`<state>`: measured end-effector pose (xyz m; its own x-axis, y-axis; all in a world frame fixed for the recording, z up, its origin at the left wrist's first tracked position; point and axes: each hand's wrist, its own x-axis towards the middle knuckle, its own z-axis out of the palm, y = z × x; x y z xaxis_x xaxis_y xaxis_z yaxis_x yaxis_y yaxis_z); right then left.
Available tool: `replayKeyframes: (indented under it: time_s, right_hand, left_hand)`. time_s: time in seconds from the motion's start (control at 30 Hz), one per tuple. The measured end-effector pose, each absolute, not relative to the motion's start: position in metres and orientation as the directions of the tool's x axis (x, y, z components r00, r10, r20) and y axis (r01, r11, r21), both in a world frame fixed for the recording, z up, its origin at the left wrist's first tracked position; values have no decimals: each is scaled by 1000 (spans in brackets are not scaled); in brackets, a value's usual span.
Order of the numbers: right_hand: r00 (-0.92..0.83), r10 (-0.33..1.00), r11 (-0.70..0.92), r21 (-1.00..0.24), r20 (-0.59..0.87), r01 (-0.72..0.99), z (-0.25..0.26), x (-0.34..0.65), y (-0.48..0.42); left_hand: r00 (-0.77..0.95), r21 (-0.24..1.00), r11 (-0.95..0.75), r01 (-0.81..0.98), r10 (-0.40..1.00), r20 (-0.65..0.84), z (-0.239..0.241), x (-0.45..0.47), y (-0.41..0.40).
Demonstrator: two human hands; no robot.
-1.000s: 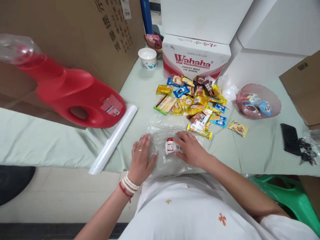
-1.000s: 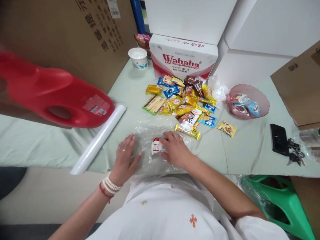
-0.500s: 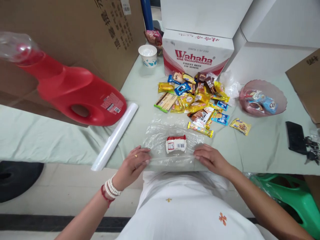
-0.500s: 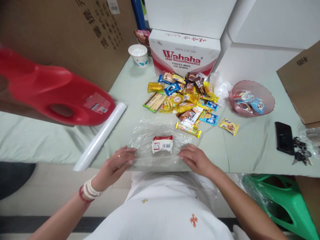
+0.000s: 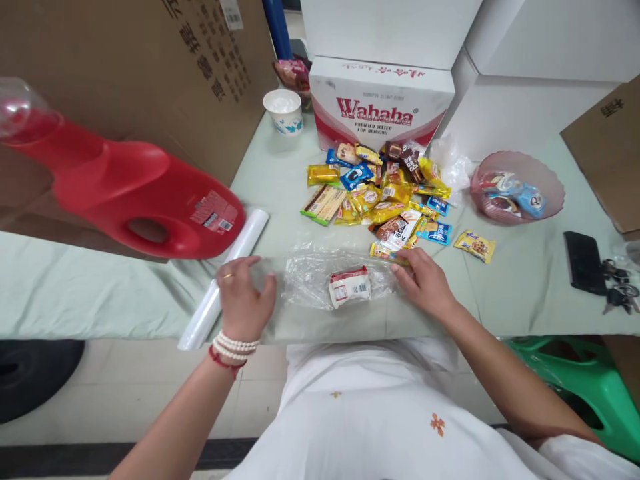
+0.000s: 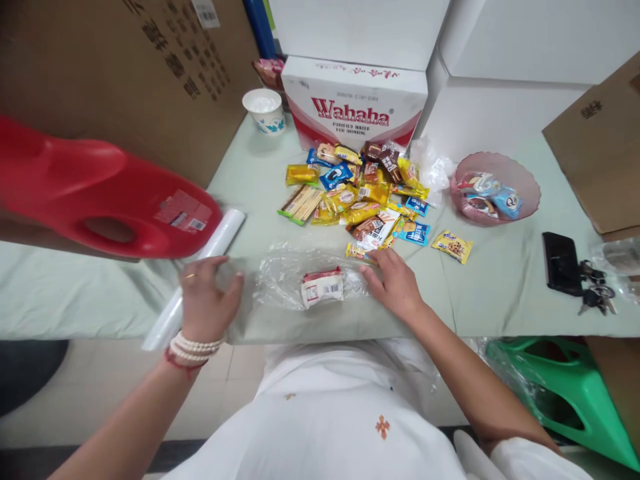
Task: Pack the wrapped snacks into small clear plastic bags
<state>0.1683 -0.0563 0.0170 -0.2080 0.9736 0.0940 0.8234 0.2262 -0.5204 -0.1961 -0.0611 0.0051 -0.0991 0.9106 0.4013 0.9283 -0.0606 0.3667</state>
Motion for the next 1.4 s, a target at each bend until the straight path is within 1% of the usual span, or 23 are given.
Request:
replayKeyframes:
  time_s: [0.03, 0.1, 0.17, 0.23, 0.27, 0.3, 0.37, 0.43, 0.47, 0.53, 0.63, 0.67, 0.73, 0.83, 0.93, 1.0, 1.07, 1.13, 1.17, 1.23, 1.3, 1.37, 1.4]
  right_hand:
    - [-263, 952, 305, -512, 155, 803, 21, 167, -60]
    - [-408, 893, 446, -486, 189, 751, 24, 162, -64]
    - [-474, 868, 481, -483, 148, 731, 19, 155, -63]
    - [-434, 895, 412, -549, 97, 727, 9, 152, -59]
    - [-390, 918, 349, -595, 64, 724, 5, 153, -56]
    - [-342, 939, 279, -632, 23, 723, 2, 155, -54]
    - [-278, 957, 163, -640, -82, 751, 2, 162, -49]
    - [-236, 960, 120, -540, -151, 833, 13, 167, -43]
    - [-226, 962, 131, -470, -151, 873, 21, 166, -40]
    - [-263, 961, 221, -339, -82, 915, 37, 157, -29]
    - [-431, 902, 427, -210, 25, 880, 51, 124, -5]
    - [-477, 878, 474, -181, 26, 862, 50, 111, 4]
    - [-503, 864, 497, -136, -11, 857, 43, 88, 22]
    - [-456, 881, 445, -110, -128, 889, 29, 67, 44]
    - [-431, 869, 410, -135, -241, 902, 30, 66, 53]
    - [-469, 848, 437, -174, -247, 882, 41, 71, 51]
    - [-538, 821, 504, -202, -191, 840, 56, 77, 41]
    - [-629, 758, 595, -211, -172, 775, 66, 81, 22]
    - [-679, 709, 644, -217, -189, 733, 68, 83, 10]
    - [-764, 599, 724, -247, -238, 644, 63, 86, -13]
    - [-806, 537, 753, -291, -247, 591, 49, 90, -33]
    - [-804, 548, 735, -325, -231, 595, 32, 93, -46]
    - [-795, 562, 721, -338, -227, 606, 25, 94, -50]
  left_hand:
    - [-140, 347, -44, 937, 862, 488, 12, -196, -69]
    - [-145, 310, -77, 947, 761, 632, 26, -189, -87]
    - [3, 265, -263, 927, 715, 699, 34, -175, -101]
    - [243, 234, -498, 835, 715, 656, 33, -155, -109]
    - [357, 234, -579, 781, 722, 593, 30, -144, -110]
    - [439, 242, -615, 751, 738, 512, 25, -132, -110]
    - [501, 259, -598, 758, 789, 355, 12, -114, -104]
    - [493, 272, -559, 783, 825, 276, 0, -102, -95]
    - [488, 280, -548, 788, 834, 259, -5, -100, -91]
    - [487, 291, -543, 787, 838, 247, -11, -99, -86]
    - [487, 296, -540, 788, 841, 237, -13, -100, -84]
    - [484, 296, -537, 790, 843, 236, -12, -101, -84]
    - [481, 297, -537, 790, 842, 243, -11, -101, -84]
    - [480, 290, -538, 791, 841, 251, -12, -101, -85]
    - [474, 259, -536, 804, 840, 265, -14, -101, -87]
    - [473, 240, -535, 810, 838, 273, -15, -101, -88]
    - [475, 230, -536, 812, 837, 273, -15, -99, -89]
    - [472, 230, -533, 815, 839, 270, -15, -96, -89]
    - [466, 234, -526, 817, 843, 269, -15, -96, -88]
    - [449, 267, -509, 818, 856, 256, -16, -99, -88]
    - [449, 362, -512, 779, 858, 248, -19, -108, -88]
    - [425, 537, -501, 679, 864, 269, -23, -124, -90]
    - [363, 643, -458, 613, 887, 285, -25, -133, -91]
